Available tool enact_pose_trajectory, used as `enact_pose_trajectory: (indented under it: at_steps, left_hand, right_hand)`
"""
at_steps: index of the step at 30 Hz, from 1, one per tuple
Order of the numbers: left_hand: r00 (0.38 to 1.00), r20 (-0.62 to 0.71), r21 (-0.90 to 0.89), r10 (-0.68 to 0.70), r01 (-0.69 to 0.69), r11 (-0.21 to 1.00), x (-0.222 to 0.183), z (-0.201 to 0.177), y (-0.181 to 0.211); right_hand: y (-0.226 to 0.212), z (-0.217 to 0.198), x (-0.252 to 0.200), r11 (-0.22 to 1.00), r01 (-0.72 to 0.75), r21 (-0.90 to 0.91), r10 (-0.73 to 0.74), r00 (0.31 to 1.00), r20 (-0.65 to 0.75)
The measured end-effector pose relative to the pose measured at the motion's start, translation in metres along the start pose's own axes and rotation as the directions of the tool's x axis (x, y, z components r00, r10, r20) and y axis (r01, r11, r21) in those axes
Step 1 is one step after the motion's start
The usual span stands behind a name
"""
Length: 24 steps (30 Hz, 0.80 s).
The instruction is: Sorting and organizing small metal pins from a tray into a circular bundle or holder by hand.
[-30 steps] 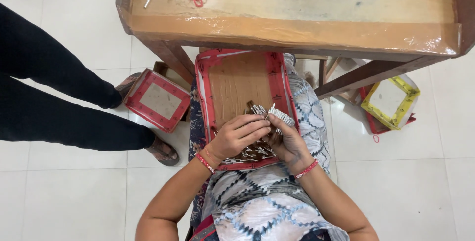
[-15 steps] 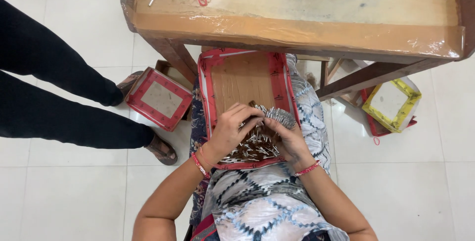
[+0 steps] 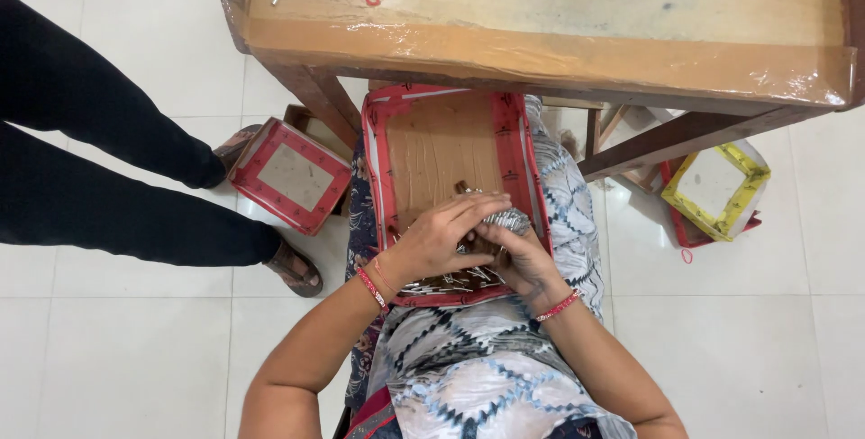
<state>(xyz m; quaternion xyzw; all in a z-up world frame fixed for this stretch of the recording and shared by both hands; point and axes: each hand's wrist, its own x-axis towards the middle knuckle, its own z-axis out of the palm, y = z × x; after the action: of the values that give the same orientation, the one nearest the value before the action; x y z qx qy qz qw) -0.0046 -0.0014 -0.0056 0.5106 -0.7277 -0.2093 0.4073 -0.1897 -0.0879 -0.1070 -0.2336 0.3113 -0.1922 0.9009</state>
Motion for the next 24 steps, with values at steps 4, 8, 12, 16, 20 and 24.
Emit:
enact_pose_trajectory:
  at_steps: [4,8,12,16,20,24]
  left_hand:
    - [0.995,0.032,0.069,0.095,-0.097,0.993,0.007,0.004,0.003]
    - [0.991,0.087,0.12,0.1,-0.11,0.987,-0.01,0.023,-0.012]
    - [0.998,0.019,0.004,0.063,-0.063,0.998,-0.008,0.008,-0.017]
    - [0.99,-0.041,0.111,-0.135,0.139,0.984,-0.006,0.005,-0.081]
    - [0.994,0.024,0.309,-0.104,0.092,0.947,-0.004,0.013,-0.105]
    - [0.967,-0.029,0.218,-0.254,0.254,0.942,-0.015,0.016,-0.098]
  right_hand:
    - [0.001,0.015,-0.008,0.993,-0.03,-0.112,0.026,0.999,-0.042]
    - [0.029,-0.023,0.0,0.991,-0.063,-0.117,0.068,0.997,0.039]
    - [0.008,-0.003,-0.018,0.98,-0.068,-0.188,0.073,0.997,0.019]
    - [-0.017,-0.009,-0.022,0.991,0.084,-0.102,-0.094,0.99,-0.102]
    - [-0.031,0.007,-0.024,0.982,0.163,-0.094,-0.178,0.966,-0.186]
    - [-0.028,0.02,-0.024,0.985,0.164,-0.058,-0.173,0.953,-0.25]
